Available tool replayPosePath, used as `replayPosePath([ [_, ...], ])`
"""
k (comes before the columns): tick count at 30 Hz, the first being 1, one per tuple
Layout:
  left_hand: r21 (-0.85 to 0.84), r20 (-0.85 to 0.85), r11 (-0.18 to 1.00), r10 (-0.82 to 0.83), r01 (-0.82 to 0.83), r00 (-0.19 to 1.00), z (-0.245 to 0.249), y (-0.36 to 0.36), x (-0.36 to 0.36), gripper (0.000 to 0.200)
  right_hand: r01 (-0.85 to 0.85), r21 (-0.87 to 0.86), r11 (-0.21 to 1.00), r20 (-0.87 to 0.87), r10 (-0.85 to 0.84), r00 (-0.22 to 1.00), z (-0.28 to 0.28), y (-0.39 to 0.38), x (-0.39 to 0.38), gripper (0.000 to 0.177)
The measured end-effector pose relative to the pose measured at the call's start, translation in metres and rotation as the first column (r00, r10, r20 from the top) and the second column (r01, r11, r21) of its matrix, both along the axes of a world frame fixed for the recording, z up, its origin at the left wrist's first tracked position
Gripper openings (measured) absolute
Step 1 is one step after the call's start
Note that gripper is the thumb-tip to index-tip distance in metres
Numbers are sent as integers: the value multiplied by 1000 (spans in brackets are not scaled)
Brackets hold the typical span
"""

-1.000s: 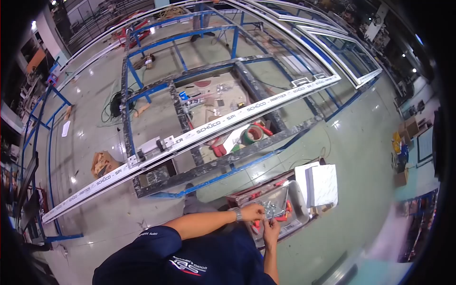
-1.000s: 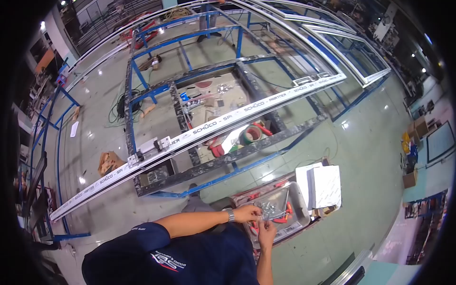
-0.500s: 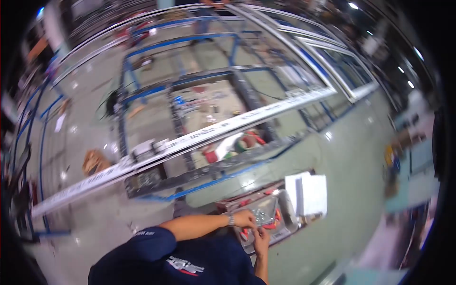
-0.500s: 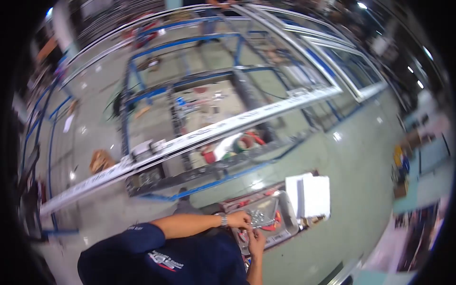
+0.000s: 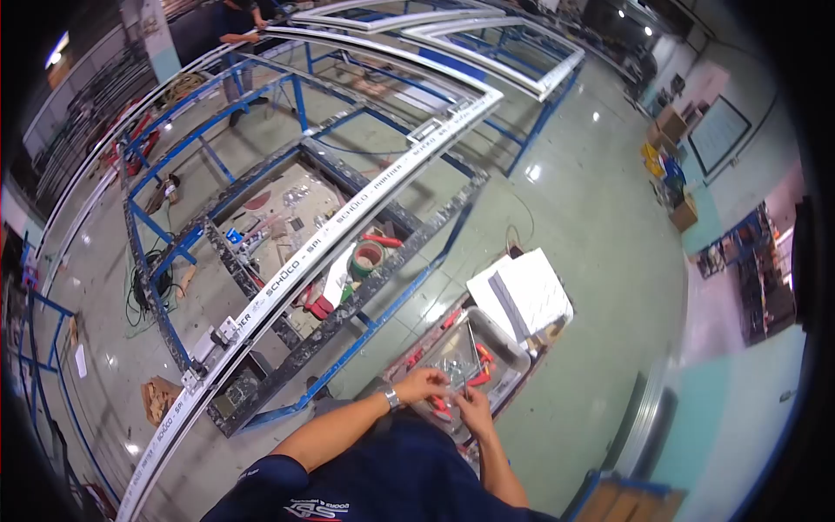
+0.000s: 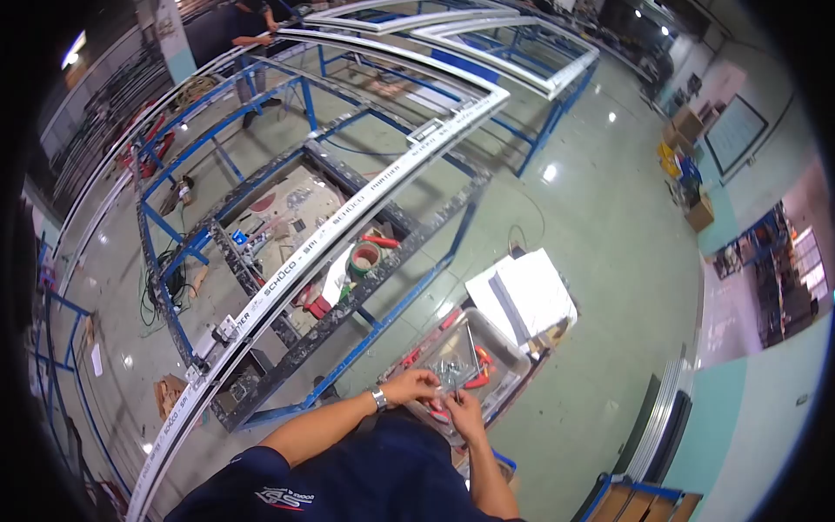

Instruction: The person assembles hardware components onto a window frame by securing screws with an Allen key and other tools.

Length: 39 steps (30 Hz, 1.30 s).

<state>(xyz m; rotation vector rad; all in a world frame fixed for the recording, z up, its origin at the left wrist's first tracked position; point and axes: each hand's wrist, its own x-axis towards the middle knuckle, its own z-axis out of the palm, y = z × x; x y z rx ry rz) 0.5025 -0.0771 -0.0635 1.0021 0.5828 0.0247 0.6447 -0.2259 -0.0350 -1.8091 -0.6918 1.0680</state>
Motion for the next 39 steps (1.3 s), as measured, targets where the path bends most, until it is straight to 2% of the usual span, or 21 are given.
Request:
replayPosePath([
  [1, 14, -30, 1000, -14, 15, 999, 0, 2, -1, 23, -12, 41, 999, -19, 12, 1000, 8, 3, -3, 17],
  [2, -12, -20, 1000, -23, 23, 1000, -2, 3, -1, 23, -7, 12, 1000, -46, 8, 999, 17, 4, -6, 21],
  [4, -37, 6, 998, -43, 43, 999, -4, 4, -4, 26, -67, 27, 997, 56, 66, 996, 5, 1, -2, 24],
  [5, -35, 23, 998, -52, 53, 998, -3, 4, -7, 28, -60, -83, 995, 32, 63, 997, 6, 0, -1, 22],
  [6, -57, 47, 996, -62, 65, 997, -2, 5, -8, 29, 12, -22, 1000, 25, -11, 1000, -8, -3, -4, 23],
  [7, -76, 75, 994, -68, 74, 995, -2, 5, -8, 29, 25, -81, 996, 71, -19, 997, -12, -6, -3, 25],
  [10, -135, 8, 991, -16, 16, 1000, 0, 5, -12, 28, 116, -162, 980, 167, -89, 982, -35, -16, 6, 22],
  [13, -63, -172, 998, -9, -2, 985, -6, 5, -17, 25, 224, -221, 949, 336, -141, 931, -61, -24, 27, 28],
  [15, -24, -229, 999, -37, 32, 973, -9, 9, -21, 28, 272, -269, 924, 403, -148, 903, -75, -28, 49, 31],
  [18, 34, -314, 998, -38, 51, 949, -3, 16, -34, 24, 367, -255, 894, 492, -207, 846, -70, -24, 79, 32],
  [20, 49, -328, 997, -45, 65, 944, -1, 21, -49, 22, 499, -182, 847, 679, -259, 687, -89, -36, 111, 32],
  [22, 24, -332, 1000, 18, -11, 943, -10, 24, -74, 20, 657, -53, 752, 711, -434, 554, -83, -52, 135, 32],
  [25, -26, -377, 984, 153, -175, 914, -15, 21, -113, 18, 722, -75, 687, 769, -421, 480, -83, -72, 162, 33],
  [26, -46, -396, 975, 180, -215, 901, -20, 21, -125, 17, 733, -111, 671, 767, -411, 493, -82, -72, 168, 32],
  [30, -85, -406, 942, 263, -323, 875, -27, 13, -149, 15, 669, -86, 738, 752, -393, 530, -102, -54, 196, 35],
  [34, -88, -396, 927, 303, -364, 867, -9, 11, -152, 14, 611, -170, 773, 689, -351, 635, -110, -46, 211, 40],
  [39, -103, -333, 839, 478, -535, 813, 12, 5, -158, 14, 539, -207, 816, 630, -311, 712, -98, -41, 207, 38],
])
